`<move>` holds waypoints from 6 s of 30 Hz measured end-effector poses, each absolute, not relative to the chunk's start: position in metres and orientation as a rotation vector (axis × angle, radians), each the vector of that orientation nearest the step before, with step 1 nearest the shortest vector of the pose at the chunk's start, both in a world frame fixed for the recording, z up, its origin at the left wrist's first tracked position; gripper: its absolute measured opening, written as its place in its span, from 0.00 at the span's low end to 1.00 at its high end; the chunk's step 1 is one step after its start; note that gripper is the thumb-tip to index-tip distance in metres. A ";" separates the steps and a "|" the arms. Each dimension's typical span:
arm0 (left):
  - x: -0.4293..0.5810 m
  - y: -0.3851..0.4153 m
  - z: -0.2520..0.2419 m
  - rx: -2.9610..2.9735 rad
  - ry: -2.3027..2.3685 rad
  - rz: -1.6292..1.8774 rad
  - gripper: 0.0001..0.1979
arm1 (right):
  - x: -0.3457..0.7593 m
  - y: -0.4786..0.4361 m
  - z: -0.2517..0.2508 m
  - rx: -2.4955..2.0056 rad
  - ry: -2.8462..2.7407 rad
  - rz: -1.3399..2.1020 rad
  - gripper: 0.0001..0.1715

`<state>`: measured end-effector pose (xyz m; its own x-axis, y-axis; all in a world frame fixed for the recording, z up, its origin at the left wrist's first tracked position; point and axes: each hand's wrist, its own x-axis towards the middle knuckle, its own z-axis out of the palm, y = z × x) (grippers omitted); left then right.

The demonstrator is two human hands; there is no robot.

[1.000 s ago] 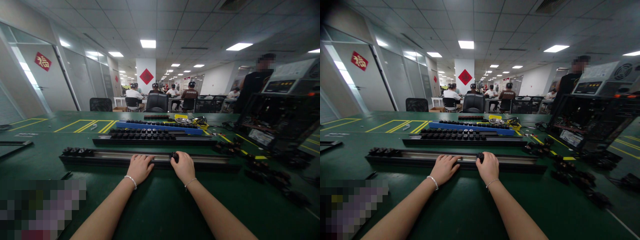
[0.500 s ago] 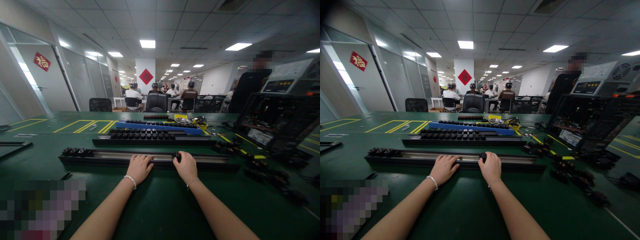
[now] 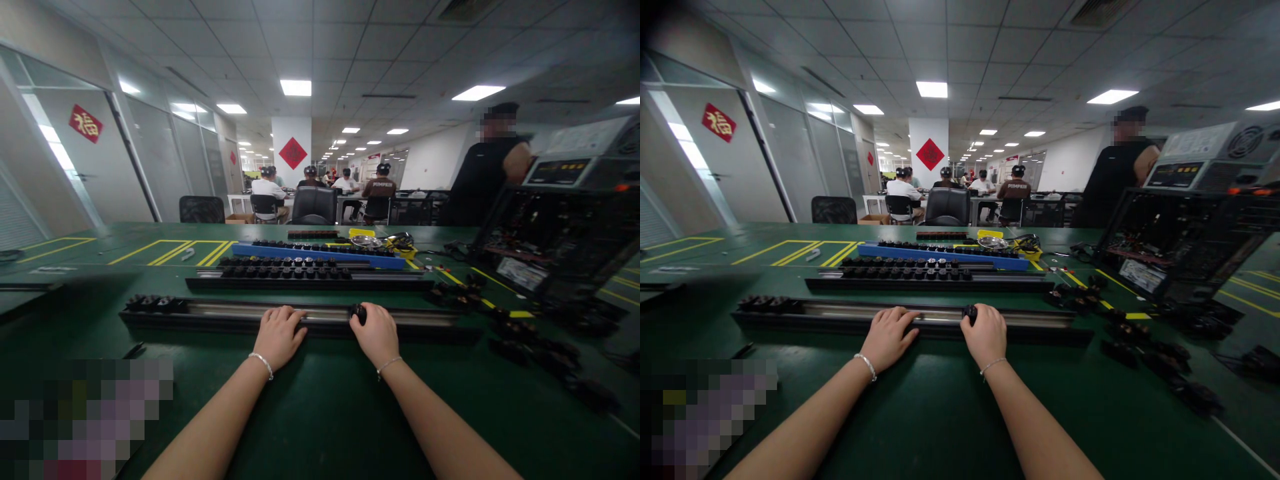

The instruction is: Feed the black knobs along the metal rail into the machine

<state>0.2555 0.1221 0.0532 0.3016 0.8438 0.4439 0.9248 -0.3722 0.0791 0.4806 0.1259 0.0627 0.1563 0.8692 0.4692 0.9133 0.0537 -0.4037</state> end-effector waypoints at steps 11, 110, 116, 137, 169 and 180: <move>0.254 0.125 0.048 -2.338 -1.637 -0.662 0.21 | 0.487 0.124 0.065 -1.824 -1.690 -0.094 0.16; 0.251 0.125 0.048 -2.338 -1.606 -0.684 0.21 | 0.561 0.130 0.071 -2.172 -1.420 -0.200 0.21; 0.251 0.125 0.048 -2.335 -1.622 -0.663 0.20 | 0.572 0.131 0.070 -2.204 -1.376 -0.247 0.22; 0.251 0.123 0.052 -2.355 -1.618 -0.689 0.16 | 0.586 0.129 0.070 -2.224 -1.309 -0.239 0.23; 0.250 0.124 0.051 -2.353 -1.604 -0.665 0.14 | 0.614 0.130 0.068 -2.293 -1.198 -0.288 0.26; 0.251 0.124 0.053 -2.360 -1.611 -0.679 0.12 | 0.628 0.132 0.061 -2.281 -1.133 -0.328 0.26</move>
<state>0.2509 0.1236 0.0529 0.2991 0.8252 0.4791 0.9192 -0.3839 0.0875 0.6285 0.1317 0.0610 0.6117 0.6519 0.4482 0.7905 -0.4814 -0.3787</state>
